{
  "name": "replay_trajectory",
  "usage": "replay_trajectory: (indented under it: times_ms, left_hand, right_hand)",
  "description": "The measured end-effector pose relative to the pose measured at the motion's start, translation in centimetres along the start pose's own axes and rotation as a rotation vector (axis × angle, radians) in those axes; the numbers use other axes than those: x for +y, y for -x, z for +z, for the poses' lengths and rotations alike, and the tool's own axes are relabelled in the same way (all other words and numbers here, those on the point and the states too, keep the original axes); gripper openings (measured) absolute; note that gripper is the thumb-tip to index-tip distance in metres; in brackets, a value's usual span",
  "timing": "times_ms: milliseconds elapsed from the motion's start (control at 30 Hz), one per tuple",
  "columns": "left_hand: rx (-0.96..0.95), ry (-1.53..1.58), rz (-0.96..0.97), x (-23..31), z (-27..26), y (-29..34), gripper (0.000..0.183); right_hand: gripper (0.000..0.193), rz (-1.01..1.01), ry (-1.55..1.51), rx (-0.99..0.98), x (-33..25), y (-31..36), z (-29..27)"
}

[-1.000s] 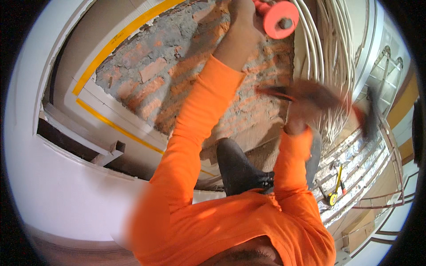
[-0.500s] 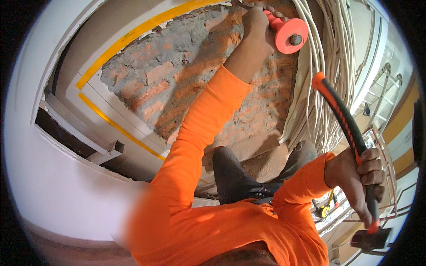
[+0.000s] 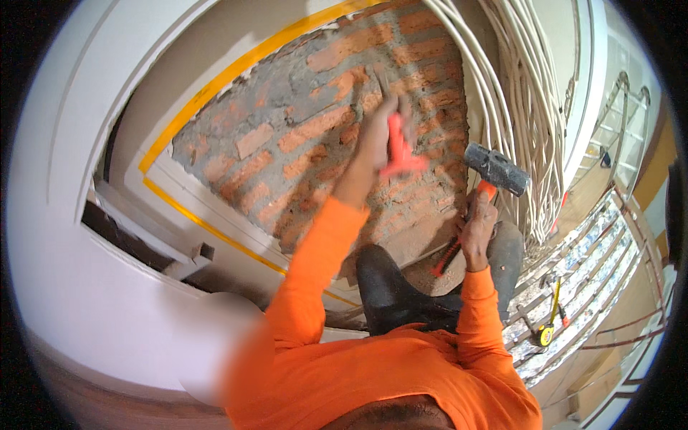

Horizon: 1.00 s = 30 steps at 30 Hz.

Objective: The person uses a hammer and a red-handled chisel to chip away at a brick wall section, creating a groove or opening. The person repeatedly strikes the chisel against the wall surface to remove material.

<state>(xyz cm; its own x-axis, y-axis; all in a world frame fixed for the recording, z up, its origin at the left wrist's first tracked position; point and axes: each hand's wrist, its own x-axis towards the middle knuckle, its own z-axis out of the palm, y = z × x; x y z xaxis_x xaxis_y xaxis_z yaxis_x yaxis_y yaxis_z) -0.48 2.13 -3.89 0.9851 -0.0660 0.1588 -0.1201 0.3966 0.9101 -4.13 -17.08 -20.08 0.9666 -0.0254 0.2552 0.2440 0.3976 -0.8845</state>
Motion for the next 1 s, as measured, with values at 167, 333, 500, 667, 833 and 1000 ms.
replay_trajectory:
  times_ms: [167, 333, 500, 667, 833, 1000]
  left_hand:
    - [0.135, -0.593, -0.238, -14.9, -6.8, 8.6, 0.025]
    - [0.354, -0.224, -0.756, -28.8, -9.4, 16.2, 0.025]
    - [0.345, -0.15, -0.869, -35.2, -7.1, 20.6, 0.02]
    - [0.023, -0.551, -0.454, -37.0, -9.8, 22.5, 0.037]
    - [0.039, -0.52, -0.969, -32.1, -8.6, 18.2, 0.056]
    - [-0.102, -0.907, -0.914, -24.2, -11.5, 18.0, 0.069]
  right_hand:
    - [0.056, 0.152, 0.281, -0.058, -0.9, 1.6, -5.5]
    - [0.058, 0.164, 0.281, -0.088, -0.9, 3.2, -9.2]
    - [0.054, 0.014, 0.295, 0.008, 1.0, 5.4, -12.4]
    - [0.044, 0.09, 0.169, -0.082, -0.1, 7.7, -14.0]
    - [0.038, 0.268, -0.029, -0.141, -0.3, 8.8, -14.3]
    - [0.03, 0.404, -0.081, -0.222, 0.8, 8.2, -14.0]
